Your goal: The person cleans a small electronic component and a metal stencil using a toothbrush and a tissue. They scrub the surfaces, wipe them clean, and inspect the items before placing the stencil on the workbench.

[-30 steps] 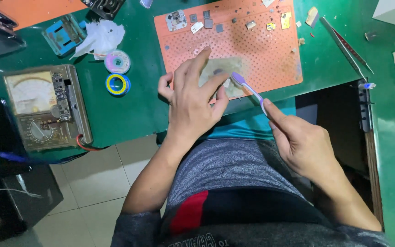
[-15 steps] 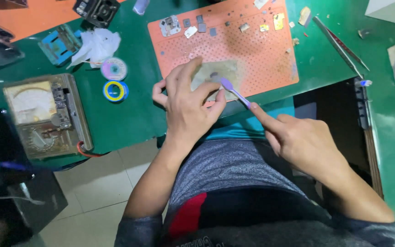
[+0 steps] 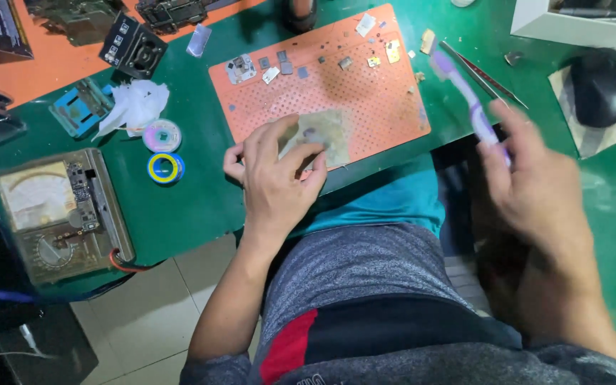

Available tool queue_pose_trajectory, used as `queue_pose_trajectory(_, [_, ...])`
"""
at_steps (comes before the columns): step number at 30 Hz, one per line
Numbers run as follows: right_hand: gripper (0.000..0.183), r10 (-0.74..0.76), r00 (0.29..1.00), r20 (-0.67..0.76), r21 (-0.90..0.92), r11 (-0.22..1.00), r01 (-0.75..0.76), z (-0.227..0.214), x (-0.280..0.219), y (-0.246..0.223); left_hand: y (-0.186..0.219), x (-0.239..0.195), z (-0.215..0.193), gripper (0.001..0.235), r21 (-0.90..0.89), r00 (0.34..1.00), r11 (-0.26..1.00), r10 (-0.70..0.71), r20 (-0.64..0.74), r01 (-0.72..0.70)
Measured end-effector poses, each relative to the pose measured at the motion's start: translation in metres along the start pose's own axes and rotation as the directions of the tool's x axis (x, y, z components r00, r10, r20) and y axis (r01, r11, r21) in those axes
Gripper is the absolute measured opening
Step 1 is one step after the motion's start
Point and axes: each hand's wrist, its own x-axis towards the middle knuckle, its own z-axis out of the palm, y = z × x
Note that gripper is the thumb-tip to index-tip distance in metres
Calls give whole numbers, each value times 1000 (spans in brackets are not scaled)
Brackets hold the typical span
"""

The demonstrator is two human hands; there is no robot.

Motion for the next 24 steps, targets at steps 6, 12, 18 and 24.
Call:
queue_pose_trajectory(6, [20, -202, 941, -272, -464, 884, 56, 25, 40, 89, -2, -3, -5, 14, -59, 991, 996, 62, -118, -70])
queue_pose_trajectory(12, [18, -177, 912, -369, -166, 978, 123, 34, 57, 84, -2, -7, -7, 15, 35, 983, 998, 62, -175, -57])
queue_pose_trajectory(18, [11, -365, 720, -590, 1, 892, 453, 34, 32, 39, -4, -10, -11, 2, -91, 998, 996, -16, -60, 11])
queue_pose_trajectory(24, [15, -521, 684, -512, 346, 603, 718, 59, 15, -78, 8, -17, -11, 7, -312, 1000, 950, -29, -10, 24])
